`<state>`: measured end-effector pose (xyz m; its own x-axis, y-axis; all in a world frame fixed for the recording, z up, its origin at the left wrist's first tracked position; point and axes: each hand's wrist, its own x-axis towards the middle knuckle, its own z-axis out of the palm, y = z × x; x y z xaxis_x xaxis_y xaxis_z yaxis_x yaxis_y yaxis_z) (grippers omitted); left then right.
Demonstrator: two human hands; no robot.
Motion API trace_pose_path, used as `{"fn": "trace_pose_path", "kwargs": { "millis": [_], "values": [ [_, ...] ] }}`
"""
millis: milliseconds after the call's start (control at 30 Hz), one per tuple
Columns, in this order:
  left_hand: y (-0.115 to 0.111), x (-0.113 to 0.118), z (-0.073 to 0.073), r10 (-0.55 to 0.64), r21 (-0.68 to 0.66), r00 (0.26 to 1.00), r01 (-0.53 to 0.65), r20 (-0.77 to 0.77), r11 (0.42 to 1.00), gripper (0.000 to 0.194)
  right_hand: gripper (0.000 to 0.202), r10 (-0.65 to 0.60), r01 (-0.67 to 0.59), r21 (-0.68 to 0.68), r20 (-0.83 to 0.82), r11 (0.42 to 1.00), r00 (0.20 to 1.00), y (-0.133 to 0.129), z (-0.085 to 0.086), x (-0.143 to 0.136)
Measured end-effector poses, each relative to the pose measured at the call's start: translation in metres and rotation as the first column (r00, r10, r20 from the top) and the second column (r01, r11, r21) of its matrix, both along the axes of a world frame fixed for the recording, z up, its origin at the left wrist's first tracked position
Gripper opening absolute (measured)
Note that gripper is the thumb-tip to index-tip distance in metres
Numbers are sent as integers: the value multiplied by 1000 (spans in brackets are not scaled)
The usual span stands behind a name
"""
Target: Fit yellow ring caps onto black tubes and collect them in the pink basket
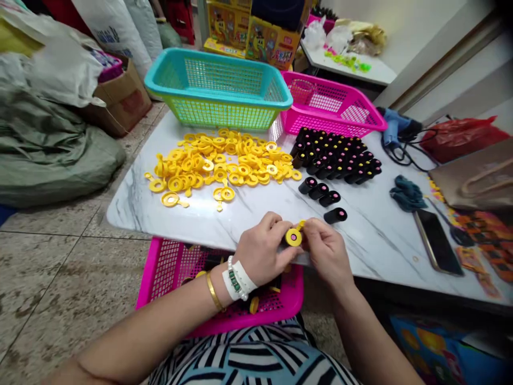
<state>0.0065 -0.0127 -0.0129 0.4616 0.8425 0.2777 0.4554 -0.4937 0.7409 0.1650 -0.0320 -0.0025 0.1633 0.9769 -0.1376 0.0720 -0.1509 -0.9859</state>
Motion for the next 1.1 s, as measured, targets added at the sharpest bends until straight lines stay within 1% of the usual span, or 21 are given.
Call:
{"fn": "trace_pose_path", "kwargs": {
  "millis": [67,133,200,300,400,467,533,567,667,767,833,867,933,1000,1067,1100],
  "values": [
    [-1,1,-2,-7,3,1000,7,-3,1000,28,39,16,-28,-73,-164,997,986,0,-1,7],
    [-1,0,-4,-28,4,1000,28,-6,1000,27,37,60,-106,-155,-273,982,960,4,0,16],
    [1,-2,-4,-48,-2,999,48,-25,999,27,34,149,-218,-215,-297,952,943,11,3,24],
    [5,-3,-2,-81,-18,996,80,-36,997,25,29,309,-386,-258,-293,886,905,23,12,31],
    [10,-4,0,-116,-49,993,114,-26,992,24,28,417,-487,-299,-269,821,868,31,19,33],
    [12,-4,2,-120,-82,993,118,-23,990,22,28,453,-527,-318,-280,788,847,34,21,33],
    [13,-4,2,-121,-110,993,119,-16,987,22,27,464,-534,-336,-271,776,843,34,22,31],
    [14,-4,3,-124,-124,992,121,-12,985,22,26,461,-522,-347,-247,779,852,33,22,30],
    [16,-3,2,-143,-149,990,139,-11,979,21,26,441,-461,-355,-142,813,886,33,23,25],
    [17,-1,0,-154,-149,986,144,-62,978,25,24,426,-440,-331,-117,835,897,32,23,19],
    [14,-1,0,-143,-154,982,124,-120,980,30,24,419,-435,-309,-119,846,900,27,23,15],
    [10,-2,1,-137,-158,981,115,-140,981,35,23,423,-435,-295,-105,851,900,22,24,13],
    [1,-11,6,-160,-161,977,136,-142,978,54,21,455,-452,-289,-61,844,888,9,24,7],
    [-11,-27,13,-227,-158,967,208,-117,965,71,21,492,-474,-311,-21,824,870,-8,22,0],
    [-19,-47,23,-265,-138,956,248,-124,959,74,21,489,-457,-298,39,838,872,-26,18,-9],
    [-19,-58,27,-242,-109,959,228,-144,968,71,21,486,-450,-278,71,848,871,-34,17,-13]
  ]
}}
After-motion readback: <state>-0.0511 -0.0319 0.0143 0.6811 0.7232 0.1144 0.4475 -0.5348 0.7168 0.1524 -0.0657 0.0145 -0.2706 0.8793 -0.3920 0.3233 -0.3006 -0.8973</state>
